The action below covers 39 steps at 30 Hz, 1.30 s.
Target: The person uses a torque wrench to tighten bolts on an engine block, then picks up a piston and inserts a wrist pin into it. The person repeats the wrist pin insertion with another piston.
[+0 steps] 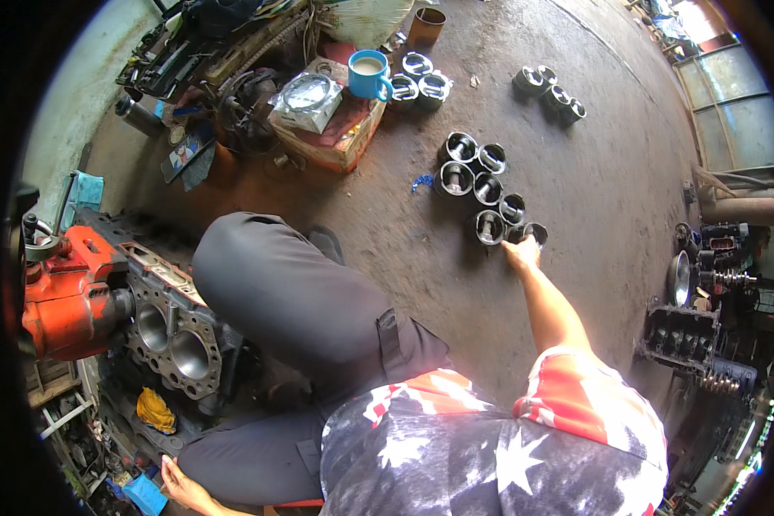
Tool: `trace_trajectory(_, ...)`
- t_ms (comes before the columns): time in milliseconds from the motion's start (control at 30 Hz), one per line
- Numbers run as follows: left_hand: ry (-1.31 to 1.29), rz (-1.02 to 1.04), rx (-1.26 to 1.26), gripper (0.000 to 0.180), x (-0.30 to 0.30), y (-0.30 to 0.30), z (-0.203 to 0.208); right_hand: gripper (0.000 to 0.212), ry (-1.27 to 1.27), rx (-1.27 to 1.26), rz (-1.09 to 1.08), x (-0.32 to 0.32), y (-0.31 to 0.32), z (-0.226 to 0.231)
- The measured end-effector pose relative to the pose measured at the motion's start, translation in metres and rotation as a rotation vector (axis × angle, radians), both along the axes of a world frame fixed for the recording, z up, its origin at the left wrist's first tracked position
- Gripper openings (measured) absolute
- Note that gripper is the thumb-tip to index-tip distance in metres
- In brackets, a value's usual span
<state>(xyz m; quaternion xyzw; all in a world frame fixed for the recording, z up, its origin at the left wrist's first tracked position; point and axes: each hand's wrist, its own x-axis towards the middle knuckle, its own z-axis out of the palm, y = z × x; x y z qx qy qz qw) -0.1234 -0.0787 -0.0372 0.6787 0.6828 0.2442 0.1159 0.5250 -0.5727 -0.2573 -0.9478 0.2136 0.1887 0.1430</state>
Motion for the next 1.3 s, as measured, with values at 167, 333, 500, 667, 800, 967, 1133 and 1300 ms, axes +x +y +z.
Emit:
trace_trajectory(167, -0.024, -0.026, -0.06, 0.041, -0.003, 0.002, -0.002, 0.113, -0.011, -0.023, 0.004, 0.009, 0.055, -0.007)
trace_trajectory(333, -0.025, 0.01, -0.076, 0.038, 0.002, 0.002, 0.001, 0.114, 0.069, -0.159, -0.138, 0.028, 0.09, -0.008)
trace_trajectory(500, -0.039, -0.026, -0.025, 0.036, 0.006, 0.003, 0.0, 0.114, 0.076, -0.105, -0.127, 0.035, 0.087, -0.011)
trace_trajectory(667, -0.049, -0.051, -0.003, 0.035, 0.007, 0.004, -0.001, 0.099, -0.091, 0.15, -0.07, 0.018, 0.066, -0.018)
trace_trajectory(800, -0.071, -0.053, -0.003, 0.036, 0.013, 0.005, -0.001, 0.074, 0.052, 0.834, -0.267, 0.002, 0.058, -0.018)
trace_trajectory(967, -0.073, -0.047, 0.01, 0.039, 0.019, 0.007, -0.002, 0.055, 0.221, 1.361, -0.309, -0.008, 0.098, -0.016)
trace_trajectory(1133, -0.101, -0.038, 0.024, 0.04, 0.013, -0.001, -0.005, 0.048, 0.293, 1.54, -0.18, -0.006, 0.154, 0.009)
trace_trajectory(1300, -0.158, -0.022, 0.036, 0.038, 0.005, -0.007, -0.008, 0.047, 0.175, 1.69, 0.051, -0.009, 0.197, 0.058)
